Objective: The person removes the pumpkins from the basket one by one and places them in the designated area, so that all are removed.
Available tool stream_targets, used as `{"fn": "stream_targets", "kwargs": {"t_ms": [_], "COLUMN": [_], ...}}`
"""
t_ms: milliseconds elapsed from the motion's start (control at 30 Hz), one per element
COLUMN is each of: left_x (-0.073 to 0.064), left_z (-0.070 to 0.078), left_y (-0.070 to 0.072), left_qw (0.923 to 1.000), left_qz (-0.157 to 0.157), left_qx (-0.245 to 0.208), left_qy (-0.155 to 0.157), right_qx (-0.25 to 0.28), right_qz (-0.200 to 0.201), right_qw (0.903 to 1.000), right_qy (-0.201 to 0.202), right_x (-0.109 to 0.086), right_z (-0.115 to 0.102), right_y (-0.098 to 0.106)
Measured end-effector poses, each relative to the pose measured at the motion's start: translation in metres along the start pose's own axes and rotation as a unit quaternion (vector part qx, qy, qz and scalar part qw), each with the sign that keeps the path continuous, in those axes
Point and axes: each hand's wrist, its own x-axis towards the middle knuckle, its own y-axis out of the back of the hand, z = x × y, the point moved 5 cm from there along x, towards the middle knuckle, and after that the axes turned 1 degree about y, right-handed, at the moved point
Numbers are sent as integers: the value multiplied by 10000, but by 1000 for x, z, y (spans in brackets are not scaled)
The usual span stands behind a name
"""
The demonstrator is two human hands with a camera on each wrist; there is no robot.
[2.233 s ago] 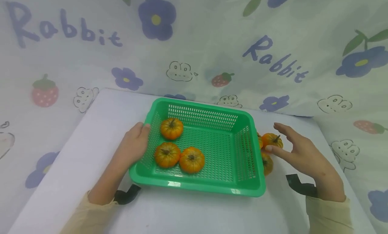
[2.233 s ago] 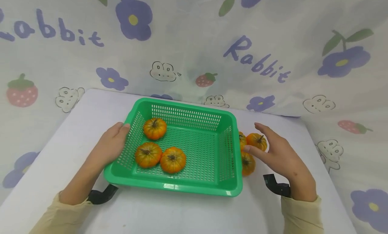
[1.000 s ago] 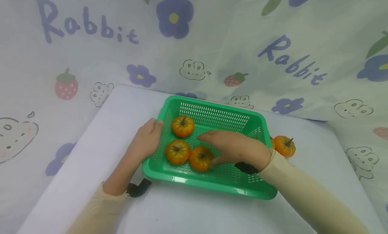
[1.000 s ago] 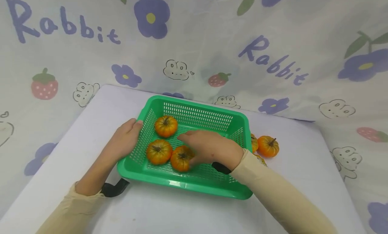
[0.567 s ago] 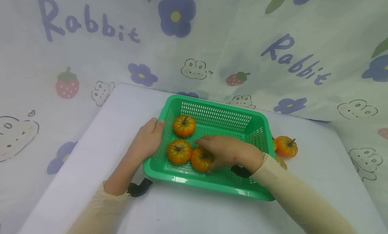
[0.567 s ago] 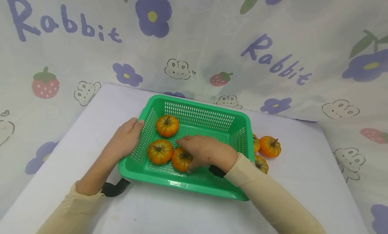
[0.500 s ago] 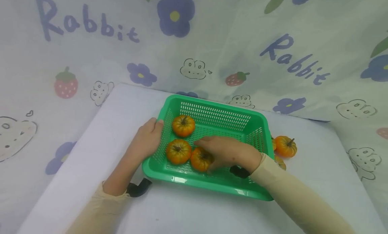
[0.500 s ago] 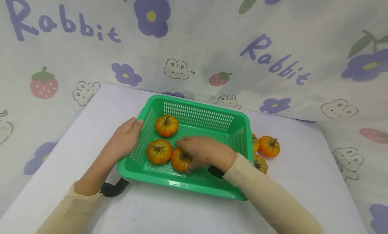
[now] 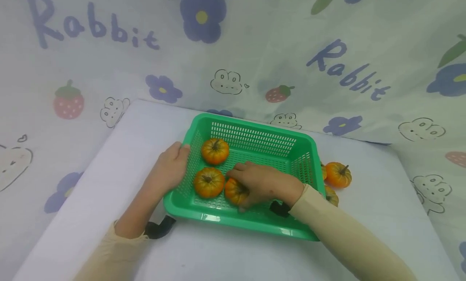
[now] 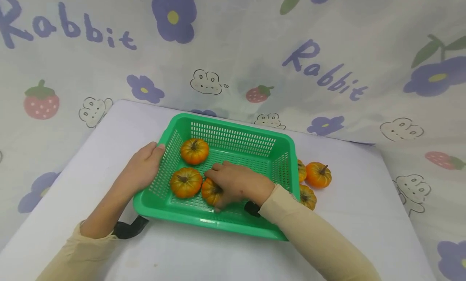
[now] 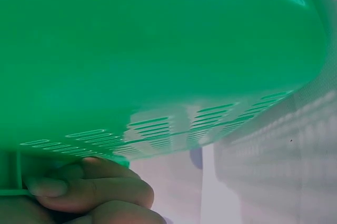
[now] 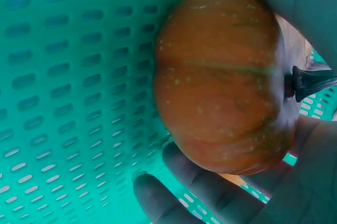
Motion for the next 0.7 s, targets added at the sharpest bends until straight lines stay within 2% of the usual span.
{"fn": "stream_targets", "kwargs": {"t_ms": [167, 300, 467, 700], "left_x": [0, 0, 0, -1], "left_z": [-4, -5, -3, 0], "left_y": [1, 0, -1, 0], "left_qw": [10000, 10000, 10000, 9999], "left_qz": [-8, -16, 5, 65], "left_qx": [-51, -50, -13, 13], "left_qy": [16, -5, -43, -103], "right_qx": [23, 234, 448, 560], "right_qz": [-92, -152, -232, -215], "right_qw": [9999, 9995, 9982, 9976], "right_qy": [-40, -155, -315, -340], "right_x": [3, 2, -1, -1], "right_z": [0, 3, 7, 9], "right_y": [0, 0, -2, -1]}}
